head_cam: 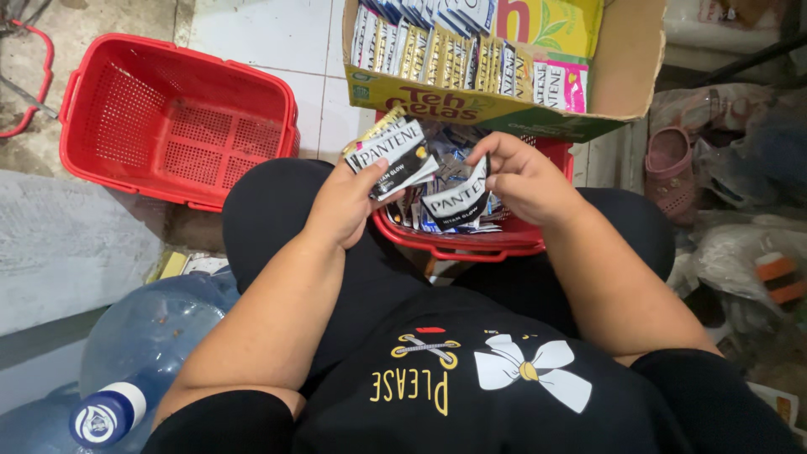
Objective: The person organizes various shampoo sachets by picking them from a red basket and placing them into partitioned sections of a cardboard box.
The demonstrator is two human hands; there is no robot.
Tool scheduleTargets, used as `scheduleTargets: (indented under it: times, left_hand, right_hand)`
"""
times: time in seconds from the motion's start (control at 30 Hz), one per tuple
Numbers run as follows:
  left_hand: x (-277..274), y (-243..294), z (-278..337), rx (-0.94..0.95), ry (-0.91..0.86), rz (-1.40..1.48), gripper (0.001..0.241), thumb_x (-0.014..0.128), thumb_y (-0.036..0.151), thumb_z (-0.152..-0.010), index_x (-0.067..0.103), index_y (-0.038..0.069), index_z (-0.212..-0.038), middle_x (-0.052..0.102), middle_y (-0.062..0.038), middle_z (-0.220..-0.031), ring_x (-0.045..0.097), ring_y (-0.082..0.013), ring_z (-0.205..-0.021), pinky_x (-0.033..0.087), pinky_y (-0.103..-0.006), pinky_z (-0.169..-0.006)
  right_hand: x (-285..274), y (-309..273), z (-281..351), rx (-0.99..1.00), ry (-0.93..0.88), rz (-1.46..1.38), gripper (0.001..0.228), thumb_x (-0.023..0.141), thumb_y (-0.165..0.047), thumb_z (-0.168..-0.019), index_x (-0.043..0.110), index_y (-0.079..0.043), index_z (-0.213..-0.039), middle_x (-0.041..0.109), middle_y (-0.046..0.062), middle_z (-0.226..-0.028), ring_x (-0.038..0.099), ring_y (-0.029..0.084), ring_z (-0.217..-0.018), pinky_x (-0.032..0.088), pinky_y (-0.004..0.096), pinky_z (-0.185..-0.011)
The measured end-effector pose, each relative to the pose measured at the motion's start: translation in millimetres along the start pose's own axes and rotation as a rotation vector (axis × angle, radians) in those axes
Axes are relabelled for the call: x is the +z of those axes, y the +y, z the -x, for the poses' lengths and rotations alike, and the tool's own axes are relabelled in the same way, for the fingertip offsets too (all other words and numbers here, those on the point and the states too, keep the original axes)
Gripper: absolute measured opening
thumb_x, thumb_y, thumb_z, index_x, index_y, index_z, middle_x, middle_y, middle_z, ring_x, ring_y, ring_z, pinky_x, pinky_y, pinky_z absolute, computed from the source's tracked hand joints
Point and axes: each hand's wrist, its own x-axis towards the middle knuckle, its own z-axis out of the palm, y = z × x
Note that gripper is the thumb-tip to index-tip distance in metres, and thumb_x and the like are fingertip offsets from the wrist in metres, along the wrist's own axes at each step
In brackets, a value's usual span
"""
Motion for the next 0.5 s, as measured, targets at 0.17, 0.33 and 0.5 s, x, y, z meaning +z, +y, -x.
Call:
scheduleTargets:
  times: [0.17, 0.33, 0.5]
  left_hand:
    - [4, -1, 3, -0.058, -0.130, 0.100, 0.044, 0.055, 0.019, -0.104, 0.048, 0.008, -0.145, 0.065, -0.009, -0.132, 0.066, -0.0204, -0.116, 0.058, -0.0426, -0.094]
    - [10, -1, 7, -0.031, -0.188, 0.134, 0.047, 0.057, 0.015, -0.101, 0.046, 0.004, -0.146, 0.064, -0.009, -0.131, 0.063, -0.0201, -0.118, 0.053, -0.0397, -0.096]
    - [16, -16, 3, 0.182, -0.217, 0.065, 0.055, 0.063, -0.003, -0.095, 0.043, -0.002, -0.146, 0.063, -0.014, -0.133, 0.062, -0.0204, -0.123, 0.050, -0.0336, -0.106]
  right_hand:
    - [12, 18, -15, -0.128, 0.220, 0.013, 0.031, 0.062, 0.008, -0.094, 0.055, -0.005, -0.122, 0.069, 0.006, -0.114, 0.066, 0.013, -0.109, 0.051, 0.030, -0.100]
    - [21, 43, -21, -0.175, 0.400, 0.268, 0.028, 0.068, 0.008, -0.097, 0.056, -0.002, -0.120, 0.069, 0.006, -0.109, 0.064, 0.013, -0.102, 0.052, 0.028, -0.093]
    - [50, 49, -22, -0.240, 0.523, 0.296, 0.042, 0.070, 0.004, -0.093, 0.050, -0.007, -0.129, 0.060, 0.006, -0.118, 0.061, 0.012, -0.106, 0.053, 0.028, -0.088]
